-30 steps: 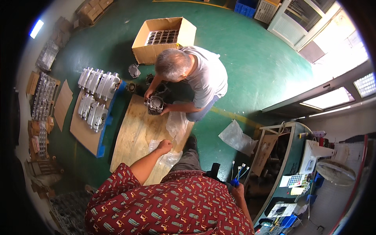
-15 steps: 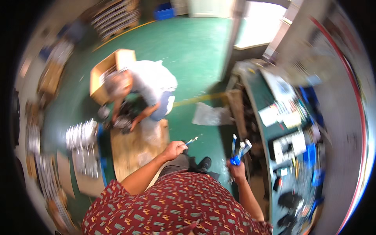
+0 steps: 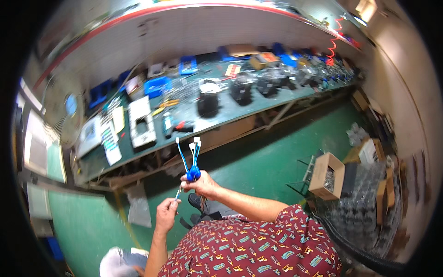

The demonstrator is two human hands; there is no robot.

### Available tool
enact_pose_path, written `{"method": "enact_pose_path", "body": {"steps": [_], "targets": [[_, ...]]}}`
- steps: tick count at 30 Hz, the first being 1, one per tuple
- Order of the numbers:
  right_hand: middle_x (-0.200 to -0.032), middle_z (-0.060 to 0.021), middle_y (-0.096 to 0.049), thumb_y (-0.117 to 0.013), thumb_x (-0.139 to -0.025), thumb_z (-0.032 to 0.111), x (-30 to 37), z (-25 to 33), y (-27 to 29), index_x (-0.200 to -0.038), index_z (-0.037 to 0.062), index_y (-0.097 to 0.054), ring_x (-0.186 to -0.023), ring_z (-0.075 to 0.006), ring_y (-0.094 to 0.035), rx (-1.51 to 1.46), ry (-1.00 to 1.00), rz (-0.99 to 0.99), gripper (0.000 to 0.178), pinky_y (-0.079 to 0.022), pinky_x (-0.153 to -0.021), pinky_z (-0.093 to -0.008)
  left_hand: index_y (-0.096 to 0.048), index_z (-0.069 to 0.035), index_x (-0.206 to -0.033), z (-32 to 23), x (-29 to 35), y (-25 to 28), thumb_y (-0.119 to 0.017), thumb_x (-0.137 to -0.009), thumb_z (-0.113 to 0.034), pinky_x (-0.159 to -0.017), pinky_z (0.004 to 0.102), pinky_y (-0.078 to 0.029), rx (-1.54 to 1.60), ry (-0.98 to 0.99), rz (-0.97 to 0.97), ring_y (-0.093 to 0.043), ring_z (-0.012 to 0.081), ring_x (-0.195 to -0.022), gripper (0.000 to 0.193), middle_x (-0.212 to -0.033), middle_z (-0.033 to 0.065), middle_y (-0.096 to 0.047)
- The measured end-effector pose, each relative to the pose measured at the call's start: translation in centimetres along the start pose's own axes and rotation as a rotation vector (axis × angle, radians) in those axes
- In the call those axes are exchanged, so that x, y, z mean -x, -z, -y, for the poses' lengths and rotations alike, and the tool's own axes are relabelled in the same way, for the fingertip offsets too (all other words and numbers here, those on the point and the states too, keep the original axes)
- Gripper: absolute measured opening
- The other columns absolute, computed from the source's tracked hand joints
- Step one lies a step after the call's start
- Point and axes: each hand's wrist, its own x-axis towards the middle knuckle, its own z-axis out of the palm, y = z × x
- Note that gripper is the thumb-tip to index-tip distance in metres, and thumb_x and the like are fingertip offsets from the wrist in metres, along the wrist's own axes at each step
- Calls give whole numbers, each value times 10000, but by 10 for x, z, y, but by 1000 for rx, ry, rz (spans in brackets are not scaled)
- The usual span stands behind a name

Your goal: The person assembles small electronic components on a workbench, using a screwdriver to tighten screws and connecting wires to a motor-like device. They handle multiple units sequentially, placing finished items aside.

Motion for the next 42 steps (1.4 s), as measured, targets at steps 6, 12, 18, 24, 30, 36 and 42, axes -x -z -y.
{"method": "enact_pose_path", "body": {"steps": [6,12,18,24,30,36,42], "targets": [[-862,-60,-723,-787,-835,160,73,-1,109,-1057,27,-687,-684,-86,-640,-29,98,-222,278,-436,-531,-225,-661,-11,-1071,-18,-60,-101,-582,-1006,-197,-635,242,-467,-32,31,423,-560,74,-689,212,-766,-2,-597],[-879,-45,-726,-787,-834,144,101,18,207,-937,33,-717,-830,-117,-666,122,388,-282,167,-535,-828,-300,-647,-13,-1000,-42,-137,-211,-583,-1013,-178,-678,240,-494,-35,-15,574,-588,80,-727,178,-784,7,-632],[-808,-15,-718,-786,-825,126,123,66,333,-894,63,-737,-665,-71,-619,-117,283,-412,106,-483,-597,-226,-641,-26,-945,-59,-211,-345,-620,-1001,-199,-700,237,-474,69,-34,635,-561,69,-742,183,-803,0,-633],[-799,-25,-726,-774,-830,150,107,112,427,-910,48,-743,-633,-67,-623,-154,295,-411,133,-388,-472,-192,-644,-25,-933,-72,-278,-427,-644,-984,-196,-689,236,-476,175,10,598,-556,66,-733,179,-796,0,-636],[-810,-25,-724,-790,-833,142,37,151,475,-935,58,-734,-615,-53,-610,-162,348,-436,143,-373,-457,-182,-638,-12,-1009,-87,-354,-442,-621,-993,-154,-740,250,-502,88,-27,542,-575,72,-784,144,-854,8,-645],[-788,-10,-716,-795,-836,153,2,200,515,-893,61,-737,-567,-37,-565,-138,323,-555,123,-374,-464,-181,-619,-13,-983,-100,-448,-466,-615,-991,-139,-730,244,-496,75,-79,696,-571,75,-764,126,-835,-3,-631],[-758,9,-708,-788,-843,142,-14,233,563,-908,61,-748,-508,-13,-504,-127,353,-638,112,-329,-431,-183,-604,-10,-964,-125,-521,-508,-623,-984,-133,-707,239,-485,-1,-54,864,-553,68,-758,126,-832,-10,-612]]}}
